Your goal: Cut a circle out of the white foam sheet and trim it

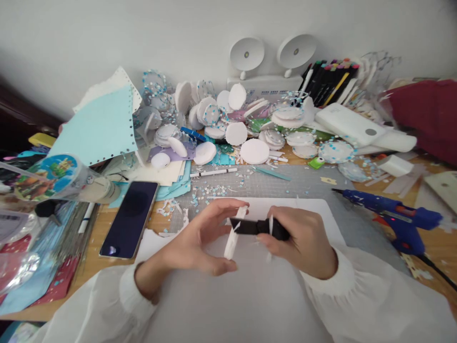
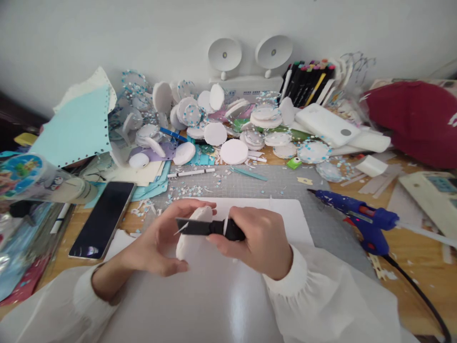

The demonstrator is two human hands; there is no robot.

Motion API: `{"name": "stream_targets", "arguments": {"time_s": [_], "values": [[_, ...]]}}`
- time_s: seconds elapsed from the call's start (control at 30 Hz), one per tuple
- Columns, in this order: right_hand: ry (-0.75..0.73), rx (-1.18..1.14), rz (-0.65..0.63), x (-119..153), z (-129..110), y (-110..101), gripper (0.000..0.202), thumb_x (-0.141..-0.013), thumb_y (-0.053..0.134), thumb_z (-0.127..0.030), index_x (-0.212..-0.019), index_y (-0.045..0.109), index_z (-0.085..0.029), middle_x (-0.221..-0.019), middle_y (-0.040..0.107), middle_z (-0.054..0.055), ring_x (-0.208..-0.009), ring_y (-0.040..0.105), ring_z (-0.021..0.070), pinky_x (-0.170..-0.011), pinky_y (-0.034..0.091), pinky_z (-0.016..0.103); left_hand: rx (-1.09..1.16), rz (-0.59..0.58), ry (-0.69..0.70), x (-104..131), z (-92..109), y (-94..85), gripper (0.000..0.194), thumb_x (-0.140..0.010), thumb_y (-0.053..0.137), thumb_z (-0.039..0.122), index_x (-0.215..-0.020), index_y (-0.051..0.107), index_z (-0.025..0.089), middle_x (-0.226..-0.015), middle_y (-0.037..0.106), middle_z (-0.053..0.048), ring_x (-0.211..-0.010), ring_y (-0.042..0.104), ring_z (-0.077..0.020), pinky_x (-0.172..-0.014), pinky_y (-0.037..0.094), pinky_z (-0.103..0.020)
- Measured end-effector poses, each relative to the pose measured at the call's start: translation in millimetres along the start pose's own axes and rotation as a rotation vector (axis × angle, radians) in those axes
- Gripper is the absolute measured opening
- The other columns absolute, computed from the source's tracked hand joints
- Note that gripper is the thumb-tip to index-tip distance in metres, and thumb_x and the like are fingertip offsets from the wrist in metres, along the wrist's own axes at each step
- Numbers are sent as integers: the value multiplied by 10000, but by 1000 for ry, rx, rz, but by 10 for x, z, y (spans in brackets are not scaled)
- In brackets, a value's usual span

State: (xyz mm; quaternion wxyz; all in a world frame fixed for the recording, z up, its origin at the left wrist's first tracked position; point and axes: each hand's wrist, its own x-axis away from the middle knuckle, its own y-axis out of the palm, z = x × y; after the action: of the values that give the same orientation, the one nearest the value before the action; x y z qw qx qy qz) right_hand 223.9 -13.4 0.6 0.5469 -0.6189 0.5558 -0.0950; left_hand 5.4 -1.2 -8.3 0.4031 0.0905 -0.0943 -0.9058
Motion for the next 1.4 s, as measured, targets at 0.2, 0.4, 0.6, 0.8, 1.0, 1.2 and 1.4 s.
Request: {"name": "stream_targets", "arguments": {"time_s": [0.2,0.4,0.6,0.8,1.0,1.2,1.4], "values": [[-62,-14,-35,33,-56,44,542,-900,357,-603,-579,497,-189,-457,458,-27,-419,417,97,-465,269,249,59,-63,-22,-29,34,-2,806,-535,835,197,-1269,503,239,-1301,493,-116,-1208,471,-334,-1015,368,-465],[-72,-64,-30,24,-81,43,528,-904,353,-595,-591,485,-191,-459,464,-25,-413,409,96,-461,273,243,82,-108,-9,-2,-60,-13,914,-513,833,66,-1302,441,309,-1350,440,-88,-1247,445,-310,-1049,342,-477],[-97,-101,-32,8,-114,41,513,-911,350,-579,-598,482,-195,-457,473,-25,-410,425,95,-459,284,233,126,-121,-41,10,-61,2,879,-517,827,100,-1287,450,292,-1345,416,-95,-1274,396,-333,-1044,349,-505],[-113,-110,-12,24,-113,62,535,-912,329,-591,-586,471,-191,-456,454,-25,-407,401,92,-454,272,238,123,-115,-21,-6,-65,-11,711,-597,791,168,-1235,488,252,-1313,443,-111,-1227,440,-325,-1023,362,-505],[-119,-78,-10,20,-119,54,535,-911,327,-592,-586,472,-192,-455,441,-28,-408,396,96,-457,268,240,81,-61,-7,3,-88,-14,897,-523,802,131,-1329,438,279,-1355,449,-108,-1255,441,-343,-1071,304,-524],[-137,-50,-3,37,-121,56,517,-906,339,-586,-601,480,-193,-464,459,-23,-415,406,102,-470,282,244,100,-52,-80,22,-82,-10,880,-508,776,101,-1323,477,243,-1351,484,-122,-1273,436,-361,-1095,259,-553],[-147,-28,-21,43,-129,65,526,-904,348,-576,-587,496,-183,-460,462,-17,-416,412,105,-469,276,258,72,3,-92,14,-83,-5,892,-482,803,103,-1312,501,229,-1343,494,-122,-1262,441,-365,-1087,286,-553]]}}
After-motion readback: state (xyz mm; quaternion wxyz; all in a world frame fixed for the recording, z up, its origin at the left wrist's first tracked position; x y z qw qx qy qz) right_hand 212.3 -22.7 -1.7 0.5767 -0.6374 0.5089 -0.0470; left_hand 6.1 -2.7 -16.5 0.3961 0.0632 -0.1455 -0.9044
